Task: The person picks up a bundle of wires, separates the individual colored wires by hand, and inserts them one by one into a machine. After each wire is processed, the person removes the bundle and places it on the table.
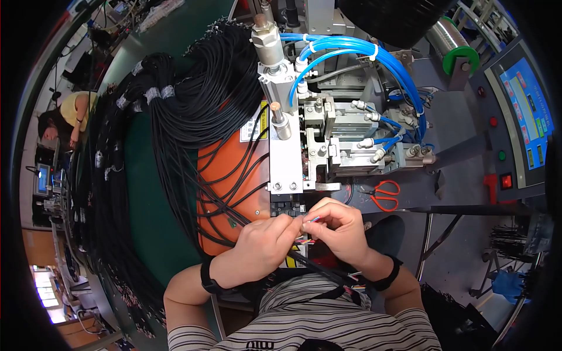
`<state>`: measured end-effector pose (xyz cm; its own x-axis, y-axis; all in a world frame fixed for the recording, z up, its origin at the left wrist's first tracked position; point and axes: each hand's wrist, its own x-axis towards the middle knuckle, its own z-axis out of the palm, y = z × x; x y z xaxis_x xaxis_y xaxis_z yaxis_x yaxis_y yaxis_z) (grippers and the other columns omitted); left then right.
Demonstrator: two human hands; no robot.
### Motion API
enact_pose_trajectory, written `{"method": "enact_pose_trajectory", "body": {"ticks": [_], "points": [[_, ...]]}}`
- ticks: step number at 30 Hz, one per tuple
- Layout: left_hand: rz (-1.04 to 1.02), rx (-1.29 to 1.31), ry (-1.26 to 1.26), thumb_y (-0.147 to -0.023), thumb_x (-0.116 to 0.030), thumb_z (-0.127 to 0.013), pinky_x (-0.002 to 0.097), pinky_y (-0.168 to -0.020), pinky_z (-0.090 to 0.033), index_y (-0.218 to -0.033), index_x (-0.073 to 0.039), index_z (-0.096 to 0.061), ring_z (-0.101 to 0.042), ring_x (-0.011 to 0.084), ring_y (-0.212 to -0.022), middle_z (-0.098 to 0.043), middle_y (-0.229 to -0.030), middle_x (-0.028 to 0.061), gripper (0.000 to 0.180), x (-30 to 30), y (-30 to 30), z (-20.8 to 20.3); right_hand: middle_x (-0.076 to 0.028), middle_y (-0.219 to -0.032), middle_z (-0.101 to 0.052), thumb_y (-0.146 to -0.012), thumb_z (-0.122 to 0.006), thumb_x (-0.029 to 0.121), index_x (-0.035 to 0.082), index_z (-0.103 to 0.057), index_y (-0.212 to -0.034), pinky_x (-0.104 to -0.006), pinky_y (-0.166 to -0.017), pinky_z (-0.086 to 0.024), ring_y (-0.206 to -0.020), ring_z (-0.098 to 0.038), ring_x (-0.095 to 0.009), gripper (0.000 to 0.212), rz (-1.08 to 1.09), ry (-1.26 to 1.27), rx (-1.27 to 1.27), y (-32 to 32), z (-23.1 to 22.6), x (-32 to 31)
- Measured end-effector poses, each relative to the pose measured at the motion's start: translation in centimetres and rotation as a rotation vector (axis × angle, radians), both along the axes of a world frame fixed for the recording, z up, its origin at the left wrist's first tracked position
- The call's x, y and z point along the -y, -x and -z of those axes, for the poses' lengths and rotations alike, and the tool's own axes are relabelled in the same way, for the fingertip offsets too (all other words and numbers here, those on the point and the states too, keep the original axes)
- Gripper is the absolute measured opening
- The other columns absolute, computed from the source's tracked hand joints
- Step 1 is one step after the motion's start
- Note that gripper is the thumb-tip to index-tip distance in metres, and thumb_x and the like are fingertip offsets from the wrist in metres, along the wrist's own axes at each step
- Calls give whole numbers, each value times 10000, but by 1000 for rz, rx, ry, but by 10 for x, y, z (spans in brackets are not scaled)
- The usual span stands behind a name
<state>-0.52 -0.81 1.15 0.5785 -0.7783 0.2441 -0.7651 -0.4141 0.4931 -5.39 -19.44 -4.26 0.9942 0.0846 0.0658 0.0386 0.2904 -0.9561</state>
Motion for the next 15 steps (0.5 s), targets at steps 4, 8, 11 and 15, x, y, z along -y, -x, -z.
{"method": "enact_pose_trajectory", "body": {"ticks": [4, 8, 11, 15], "points": [[-14, -46, 30, -747, -48, -678, 393, -536, -483, -952, -19, -563, -586, 309, -608, -543, -747, 105, 237, -1, -4, 3, -91, -1079, -630, -882, -679, 3, -12, -668, -1128, -211, -650, -481, -804, -629, -89, 246, 379, 648, 448, 0, 5, -20], [-10, -89, 56, -770, -58, -677, 396, -527, -475, -879, -26, -525, -579, 310, -598, -539, -739, 106, 190, -1, -3, 5, -95, -1077, -632, -898, -660, 3, -14, -679, -1123, -233, -680, -493, -845, -638, -105, 226, 421, 676, 530, 4, 1, -20], [4, -99, 57, -789, -63, -673, 401, -523, -469, -863, -28, -517, -576, 316, -592, -540, -729, 109, 177, 0, -5, 4, -92, -1065, -636, -915, -639, 1, -17, -682, -1122, -235, -685, -499, -858, -644, -110, 212, 196, 293, 251, 2, -4, -1], [35, -152, 92, -811, -62, -668, 397, -513, -457, -860, -28, -525, -579, 318, -592, -547, -716, 111, 155, 0, -9, 4, -86, -1040, -644, -936, -609, -7, -22, -679, -1132, -220, -670, -504, -847, -653, -108, 209, -181, -218, -161, -10, -5, 19]]}}
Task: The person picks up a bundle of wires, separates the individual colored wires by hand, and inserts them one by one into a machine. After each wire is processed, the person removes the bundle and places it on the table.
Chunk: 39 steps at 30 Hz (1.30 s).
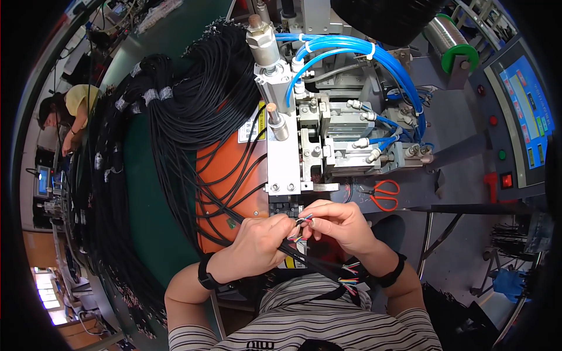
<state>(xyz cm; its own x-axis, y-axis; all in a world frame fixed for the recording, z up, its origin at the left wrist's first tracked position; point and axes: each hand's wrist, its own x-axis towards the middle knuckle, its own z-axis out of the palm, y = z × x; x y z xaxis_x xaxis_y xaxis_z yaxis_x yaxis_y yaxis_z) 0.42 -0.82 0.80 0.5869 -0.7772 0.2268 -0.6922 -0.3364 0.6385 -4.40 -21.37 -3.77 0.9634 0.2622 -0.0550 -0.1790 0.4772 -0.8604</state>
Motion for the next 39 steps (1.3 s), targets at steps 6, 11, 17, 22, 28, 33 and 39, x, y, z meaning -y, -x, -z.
{"method": "enact_pose_trajectory", "body": {"ticks": [6, 11, 17, 22, 28, 33, 39], "points": [[70, -165, -18, -831, -77, -663, 403, -531, -464, -864, -30, -539, -603, 330, -638, -586, -748, 117, 137, -2, -6, -4, -83, -991, -659, -934, -604, -22, -35, -685, -1105, -203, -632, -517, -767, -660, -103, 190, 12, 164, 110, -2, 1, 2], [65, -214, -2, -835, -76, -660, 409, -532, -463, -875, -42, -543, -607, 331, -647, -591, -752, 113, 129, -4, -8, -4, -87, -994, -664, -924, -610, -34, -45, -693, -1068, -211, -633, -527, -736, -661, -106, 166, 23, 304, 265, -6, -6, 7], [85, -162, -77, -779, -88, -686, 402, -532, -465, -881, -51, -547, -618, 318, -657, -591, -751, 101, 176, -4, -7, -5, -80, -940, -675, -906, -628, -37, -53, -694, -1025, -217, -612, -526, -698, -655, -94, 138, 55, 362, 306, -7, -4, 6], [51, 95, -143, -717, -124, -719, 367, -504, -442, -824, -73, -540, -575, 273, -570, -531, -682, 70, 215, 2, 4, 0, -82, -879, -679, -872, -664, -13, -43, -688, -958, -259, -577, -520, -646, -659, -125, 94, 10, 645, 344, -8, -11, 11], [-22, 236, -188, -729, -157, -724, 361, -501, -448, -816, -75, -539, -569, 259, -546, -521, -676, 59, 220, 1, 9, 5, -109, -871, -668, -843, -687, 31, -23, -674, -931, -318, -558, -521, -622, -656, -229, 105, 231, 852, 617, -7, -7, -1], [-25, 178, -146, -733, -145, -720, 364, -507, -454, -798, -66, -522, -571, 274, -540, -530, -679, 64, 222, 2, 5, 4, -103, -850, -656, -825, -696, 65, -4, -670, -921, -340, -555, -522, -633, -649, -260, 121, 252, 802, 619, -7, -5, -1], [7, 99, -123, -742, -105, -705, 370, -517, -466, -853, -42, -574, -569, 272, -534, -543, -693, 67, 183, -1, 4, 5, -79, -776, -611, -813, -685, 88, 29, -651, -841, -357, -532, -507, -607, -631, -241, 74, 283, 1071, 741, -6, -19, -4]]}}
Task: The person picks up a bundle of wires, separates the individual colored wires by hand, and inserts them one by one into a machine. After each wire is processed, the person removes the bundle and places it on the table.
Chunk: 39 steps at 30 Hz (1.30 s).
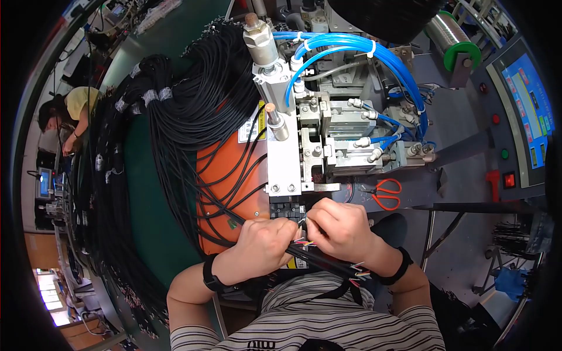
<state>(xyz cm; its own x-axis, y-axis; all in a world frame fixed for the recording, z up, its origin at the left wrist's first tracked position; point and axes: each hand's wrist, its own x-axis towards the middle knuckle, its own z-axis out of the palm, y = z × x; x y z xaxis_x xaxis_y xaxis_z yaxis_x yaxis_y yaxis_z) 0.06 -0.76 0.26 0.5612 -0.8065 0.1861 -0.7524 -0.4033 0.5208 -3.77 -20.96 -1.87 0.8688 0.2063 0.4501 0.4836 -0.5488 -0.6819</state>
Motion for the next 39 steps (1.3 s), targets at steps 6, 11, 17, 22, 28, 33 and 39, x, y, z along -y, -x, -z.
{"method": "enact_pose_trajectory", "body": {"ticks": [6, 11, 17, 22, 28, 33, 39], "points": [[-50, 224, -80, -725, -52, -696, 350, -578, -483, -1123, 3, -625, -595, 243, -686, -572, -840, 94, 409, -4, 1, -4, -70, -735, -561, -819, -663, 105, 42, -615, -791, -370, -491, -481, -569, -617, -245, 85, 78, 216, -38, -1, 4, -2], [-30, 246, -107, -720, -53, -675, 320, -614, -485, -1204, 10, -615, -587, 223, -789, -545, -887, 92, 491, -7, -1, -1, -83, -785, -612, -820, -675, 67, 30, -637, -836, -360, -514, -489, -597, -625, -262, 55, 81, 120, -103, 0, 11, -3], [68, 319, -192, -745, -66, -624, 290, -606, -473, -1199, 40, -613, -540, 197, -733, -497, -837, 63, 466, -5, -4, -11, -83, -796, -611, -817, -676, 65, 25, -635, -851, -357, -510, -488, -597, -625, -266, 67, 144, 139, -69, 1, 13, -11], [107, 379, -264, -779, -88, -595, 277, -611, -468, -1166, 72, -609, -512, 182, -746, -479, -840, 55, 419, 1, -3, -14, -84, -796, -608, -810, -676, 60, 23, -637, -863, -354, -504, -486, -587, -621, -272, 76, 157, 221, -82, 3, 7, -14], [97, 349, -271, -773, -93, -592, 283, -628, -471, -1154, 76, -604, -518, 187, -756, -490, -854, 60, 417, 6, -6, -15, -82, -813, -621, -810, -681, 54, 33, -642, -881, -349, -493, -483, -579, -623, -271, 83, 132, 254, -130, 0, 11, -10], [65, 316, -242, -761, -98, -603, 303, -624, -468, -1187, 5, -627, -536, 208, -768, -507, -872, 61, 438, 2, -7, -11, -82, -820, -644, -811, -696, 47, 37, -646, -871, -339, -484, -477, -582, -629, -264, 78, 206, 79, -26, 1, 18, -12], [-32, 108, -62, -709, -37, -646, 342, -677, -463, -1143, -19, -633, -557, 239, -823, -543, -928, 75, 435, -16, -11, -6, -76, -811, -662, -816, -719, 55, 17, -646, -895, -299, -476, -458, -567, -636, -181, 114, 123, -107, -265, -5, 28, -5]]}}
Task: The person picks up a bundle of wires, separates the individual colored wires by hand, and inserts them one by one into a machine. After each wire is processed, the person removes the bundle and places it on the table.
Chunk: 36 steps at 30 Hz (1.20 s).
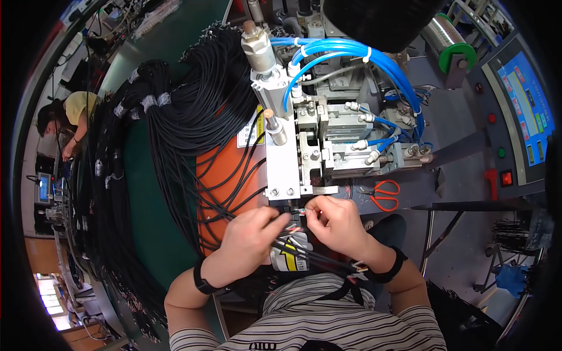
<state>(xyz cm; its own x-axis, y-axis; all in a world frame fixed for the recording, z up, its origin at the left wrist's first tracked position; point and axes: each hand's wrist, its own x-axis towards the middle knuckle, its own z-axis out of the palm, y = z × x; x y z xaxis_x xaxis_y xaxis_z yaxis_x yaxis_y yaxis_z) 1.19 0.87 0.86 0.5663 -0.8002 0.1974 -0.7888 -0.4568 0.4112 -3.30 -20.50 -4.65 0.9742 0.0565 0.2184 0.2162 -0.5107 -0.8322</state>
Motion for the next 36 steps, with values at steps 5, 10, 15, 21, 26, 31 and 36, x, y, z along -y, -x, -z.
{"method": "enact_pose_trajectory", "body": {"ticks": [5, 10, 15, 21, 26, 31, 36], "points": [[-97, 140, 15, -678, -13, -678, 355, -692, -453, -1120, -20, -635, -576, 265, -840, -571, -968, 85, 445, -22, 2, 7, -87, -830, -670, -806, -741, 57, 0, -655, -934, -276, -479, -451, -566, -627, -141, 164, 17, 14, -69, 6, -11, 0], [-155, 102, 17, -697, -20, -703, 369, -687, -446, -1094, -24, -627, -586, 265, -795, -583, -899, 84, 404, -14, 6, 5, -89, -859, -665, -814, -731, 20, -9, -659, -1018, -236, -503, -449, -558, -600, -119, 218, -62, -144, 188, 5, -21, -12], [-99, -52, 231, -730, -32, -731, 356, -582, -437, -1065, -36, -615, -580, 255, -656, -580, -789, 70, 354, -8, 10, 10, -63, -885, -661, -855, -702, -5, -12, -628, -1120, -205, -524, -445, -590, -586, -61, 275, -124, -394, 30, 8, -17, -9], [-54, 122, 284, -747, -32, -754, 343, -468, -440, -999, -34, -613, -599, 250, -552, -599, -709, 103, 289, 4, 11, 8, -40, -871, -654, -910, -648, -10, -16, -612, -1137, -201, -528, -455, -619, -589, -53, 230, -151, -949, -282, 16, -13, -14], [-25, -56, 317, -735, -36, -758, 348, -487, -448, -1047, -14, -626, -598, 242, -565, -610, -719, 98, 340, 8, 5, 14, -28, -848, -639, -931, -593, -29, -15, -609, -1127, -193, -496, -415, -625, -575, -61, 197, -129, -1051, -404, 16, -12, -7], [56, 124, 244, -732, -49, -758, 356, -486, -444, -1098, 2, -626, -596, 240, -567, -619, -733, 102, 392, 14, 9, 8, 3, -798, -592, -913, -611, -23, -10, -606, -1126, -187, -478, -357, -615, -546, -62, 213, -190, -1268, -675, 9, -7, 3], [39, 107, 196, -752, -44, -739, 351, -478, -426, -1061, -2, -627, -592, 239, -554, -626, -727, 99, 331, 19, 14, 6, -39, -898, -614, -906, -630, 2, 2, -600, -1181, -194, -602, -445, -743, -596, -79, 276, -148, -1136, -587, 16, -11, -3]]}}
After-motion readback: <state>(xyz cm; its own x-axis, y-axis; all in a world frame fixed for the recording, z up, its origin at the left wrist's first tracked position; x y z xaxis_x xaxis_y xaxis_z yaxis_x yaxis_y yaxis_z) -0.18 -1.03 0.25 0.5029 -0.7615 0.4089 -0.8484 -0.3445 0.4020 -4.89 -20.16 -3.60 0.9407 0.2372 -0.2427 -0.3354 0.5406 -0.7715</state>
